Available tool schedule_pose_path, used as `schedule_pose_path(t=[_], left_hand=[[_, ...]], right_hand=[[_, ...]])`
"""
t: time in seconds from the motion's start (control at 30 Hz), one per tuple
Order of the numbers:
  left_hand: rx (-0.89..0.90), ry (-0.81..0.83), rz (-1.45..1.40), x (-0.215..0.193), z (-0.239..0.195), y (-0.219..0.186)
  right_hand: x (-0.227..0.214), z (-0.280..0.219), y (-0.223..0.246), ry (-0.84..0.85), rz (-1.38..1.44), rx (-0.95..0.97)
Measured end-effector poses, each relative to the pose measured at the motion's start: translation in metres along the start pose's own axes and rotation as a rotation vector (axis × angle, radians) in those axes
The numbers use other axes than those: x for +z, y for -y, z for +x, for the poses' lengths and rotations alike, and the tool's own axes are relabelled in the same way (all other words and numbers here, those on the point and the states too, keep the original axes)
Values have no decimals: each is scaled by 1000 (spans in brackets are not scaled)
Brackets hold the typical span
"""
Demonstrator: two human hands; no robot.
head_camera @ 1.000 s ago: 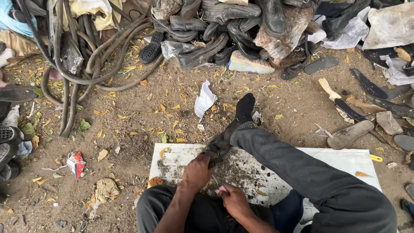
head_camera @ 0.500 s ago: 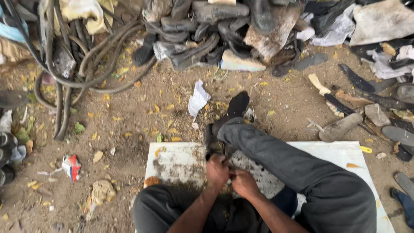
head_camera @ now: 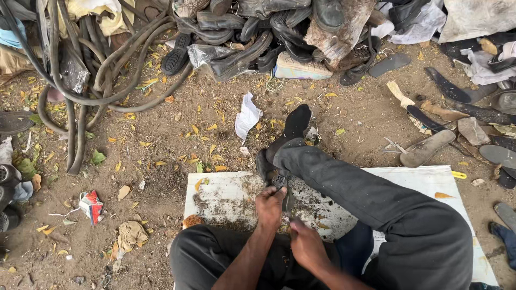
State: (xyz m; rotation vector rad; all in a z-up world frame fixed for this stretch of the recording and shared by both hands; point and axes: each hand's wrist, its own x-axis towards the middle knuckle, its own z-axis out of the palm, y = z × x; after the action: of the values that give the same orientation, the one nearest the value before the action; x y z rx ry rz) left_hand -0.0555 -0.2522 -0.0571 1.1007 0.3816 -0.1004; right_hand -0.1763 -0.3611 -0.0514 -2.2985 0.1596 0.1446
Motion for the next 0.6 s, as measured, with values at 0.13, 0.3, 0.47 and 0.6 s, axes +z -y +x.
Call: schedule_pose_path(t=[0.13,0.3,0.47,0.6], left_hand=[[-40,-15,-145,12,11,15],[-168,49,-380,15,17,32],[-177,-78,-496,26,38,30],[-142,-4,-493,37,24,18]], right_hand=[[3,5,-8,-70,87,97],[9,13,0,-119,138,169],[14,2,8,-241,128,47],[26,28,2,-96,278,245]])
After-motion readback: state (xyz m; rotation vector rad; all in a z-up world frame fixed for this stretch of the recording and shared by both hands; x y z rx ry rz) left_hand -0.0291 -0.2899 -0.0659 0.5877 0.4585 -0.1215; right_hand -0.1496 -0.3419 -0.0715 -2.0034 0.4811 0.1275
